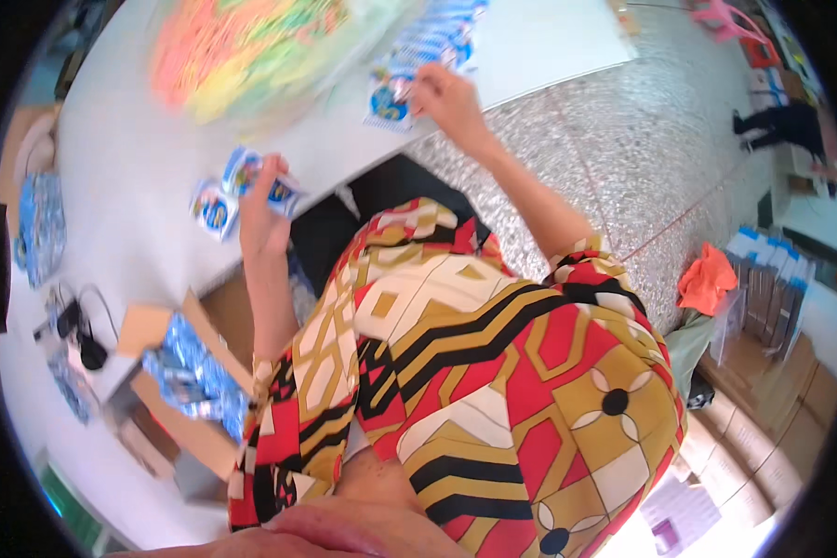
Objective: Placing bunches of colored plastic strands into individual plastic containers.
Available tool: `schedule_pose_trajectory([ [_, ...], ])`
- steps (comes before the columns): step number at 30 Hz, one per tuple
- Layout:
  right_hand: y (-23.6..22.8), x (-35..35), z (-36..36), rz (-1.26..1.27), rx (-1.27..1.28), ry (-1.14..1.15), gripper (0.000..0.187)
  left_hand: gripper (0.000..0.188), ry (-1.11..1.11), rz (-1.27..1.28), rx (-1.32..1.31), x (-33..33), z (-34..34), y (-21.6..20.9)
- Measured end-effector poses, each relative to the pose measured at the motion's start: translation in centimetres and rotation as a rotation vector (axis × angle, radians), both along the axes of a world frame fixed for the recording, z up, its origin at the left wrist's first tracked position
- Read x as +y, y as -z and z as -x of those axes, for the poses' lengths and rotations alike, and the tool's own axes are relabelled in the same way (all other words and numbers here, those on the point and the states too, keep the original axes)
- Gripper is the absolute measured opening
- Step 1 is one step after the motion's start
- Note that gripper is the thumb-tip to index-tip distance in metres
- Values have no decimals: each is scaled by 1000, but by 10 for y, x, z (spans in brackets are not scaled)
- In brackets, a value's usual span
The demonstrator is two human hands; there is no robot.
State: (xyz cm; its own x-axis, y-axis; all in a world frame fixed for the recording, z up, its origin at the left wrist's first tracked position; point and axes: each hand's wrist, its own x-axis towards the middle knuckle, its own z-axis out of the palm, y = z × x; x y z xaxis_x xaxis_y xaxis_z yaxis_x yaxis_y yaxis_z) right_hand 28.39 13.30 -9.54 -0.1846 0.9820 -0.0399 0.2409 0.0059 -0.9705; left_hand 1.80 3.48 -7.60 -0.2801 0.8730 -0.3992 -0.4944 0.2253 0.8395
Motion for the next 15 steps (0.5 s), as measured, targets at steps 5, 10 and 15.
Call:
schedule_pose_trajectory([
  [5, -13, 4, 12, -154, -88, -48, 13, 19, 5, -28, -194, 8, -2, -3],
  [10, 27, 13, 10, -185, -35, -55, 7, 16, 149, -50, -226, 19, -7, 7],
  [15, 24, 18, 12, -151, -24, 80, 7, 17, 189, -64, -247, 29, -14, -2],
])
